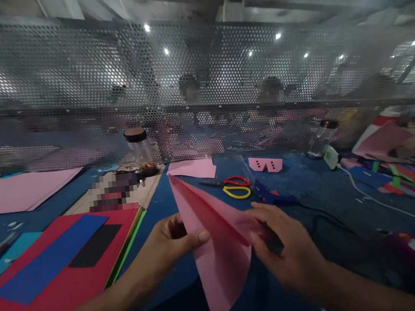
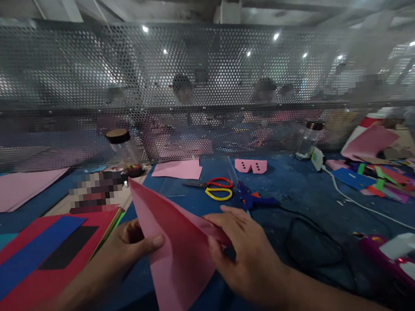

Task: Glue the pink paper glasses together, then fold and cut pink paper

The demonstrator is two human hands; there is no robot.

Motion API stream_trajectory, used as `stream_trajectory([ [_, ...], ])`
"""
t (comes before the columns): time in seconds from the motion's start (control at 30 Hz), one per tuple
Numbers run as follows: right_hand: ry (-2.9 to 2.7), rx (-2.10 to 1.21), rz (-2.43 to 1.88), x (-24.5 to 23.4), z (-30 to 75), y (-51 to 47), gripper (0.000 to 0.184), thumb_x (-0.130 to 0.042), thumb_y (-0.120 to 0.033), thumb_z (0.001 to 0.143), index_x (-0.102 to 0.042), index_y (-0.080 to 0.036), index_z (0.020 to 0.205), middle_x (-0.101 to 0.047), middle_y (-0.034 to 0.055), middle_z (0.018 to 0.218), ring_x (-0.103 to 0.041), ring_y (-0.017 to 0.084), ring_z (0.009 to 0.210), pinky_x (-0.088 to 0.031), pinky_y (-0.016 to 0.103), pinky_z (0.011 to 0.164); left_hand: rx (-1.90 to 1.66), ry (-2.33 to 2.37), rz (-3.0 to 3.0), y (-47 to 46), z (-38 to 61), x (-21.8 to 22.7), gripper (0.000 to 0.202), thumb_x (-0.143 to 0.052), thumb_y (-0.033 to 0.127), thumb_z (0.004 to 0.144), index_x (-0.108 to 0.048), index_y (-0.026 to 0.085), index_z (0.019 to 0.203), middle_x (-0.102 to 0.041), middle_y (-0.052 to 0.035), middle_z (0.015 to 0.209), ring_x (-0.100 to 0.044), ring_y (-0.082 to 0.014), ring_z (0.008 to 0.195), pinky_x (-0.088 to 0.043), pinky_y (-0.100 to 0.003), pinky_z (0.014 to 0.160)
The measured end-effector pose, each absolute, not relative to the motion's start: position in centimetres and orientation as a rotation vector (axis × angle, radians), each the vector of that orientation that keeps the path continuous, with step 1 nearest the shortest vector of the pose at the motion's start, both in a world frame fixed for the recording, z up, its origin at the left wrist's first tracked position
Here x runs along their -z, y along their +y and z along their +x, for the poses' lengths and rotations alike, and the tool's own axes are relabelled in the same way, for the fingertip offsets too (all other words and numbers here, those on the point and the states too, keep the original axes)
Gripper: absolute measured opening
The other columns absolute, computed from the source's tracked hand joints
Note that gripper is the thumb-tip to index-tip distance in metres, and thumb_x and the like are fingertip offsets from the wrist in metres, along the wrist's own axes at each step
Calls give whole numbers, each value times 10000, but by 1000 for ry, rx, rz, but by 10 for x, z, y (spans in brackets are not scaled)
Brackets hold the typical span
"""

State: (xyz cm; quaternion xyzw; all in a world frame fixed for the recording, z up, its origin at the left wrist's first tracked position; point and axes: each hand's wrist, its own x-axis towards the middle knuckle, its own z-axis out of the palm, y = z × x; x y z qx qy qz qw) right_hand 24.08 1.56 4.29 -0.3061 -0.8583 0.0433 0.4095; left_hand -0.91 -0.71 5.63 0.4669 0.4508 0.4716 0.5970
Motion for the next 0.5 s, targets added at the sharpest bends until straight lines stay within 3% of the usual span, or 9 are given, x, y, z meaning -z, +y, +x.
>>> stream_trajectory([
  [0.1, -2103, -100, -751, -48, 246, 25, 202, -549, -149, 934, -593, -249, 1105, -753, 38, 1010, -710, 251, 1058, -514, 454, 1031, -1069, 1034, 1103, -8, -14, -61, 281, -847, 411, 731, -781, 180, 878, -803, -91, 895, -726, -260, 756, -582, -343, 700],
  [0.23, -2059, -184, -808, -56, 251, 29, 136, -582, -196, 946, -647, -247, 1054, -757, 25, 1031, -699, 237, 1078, -517, 393, 1018, -1046, 1076, 1131, -10, -19, -71, 298, -824, 411, 775, -760, 171, 939, -799, -107, 977, -734, -285, 863, -586, -340, 734],
  [0.4, -1980, -421, -944, -68, 253, 26, 136, -586, -251, 953, -669, -236, 1060, -755, 8, 964, -717, 175, 838, -569, 240, 717, -1043, 1081, 1123, -6, -23, -86, 354, -826, 351, 790, -704, 190, 1081, -788, -102, 1052, -733, -248, 849, -578, -327, 764],
  [0.5, -1931, -518, -973, -75, 253, 26, 149, -579, -281, 953, -683, -229, 1046, -742, 7, 936, -697, 166, 800, -556, 224, 674, -1038, 1070, 1118, -4, -25, -92, 395, -839, 335, 767, -694, 195, 1106, -781, -107, 1076, -731, -245, 816, -569, -317, 719],
])
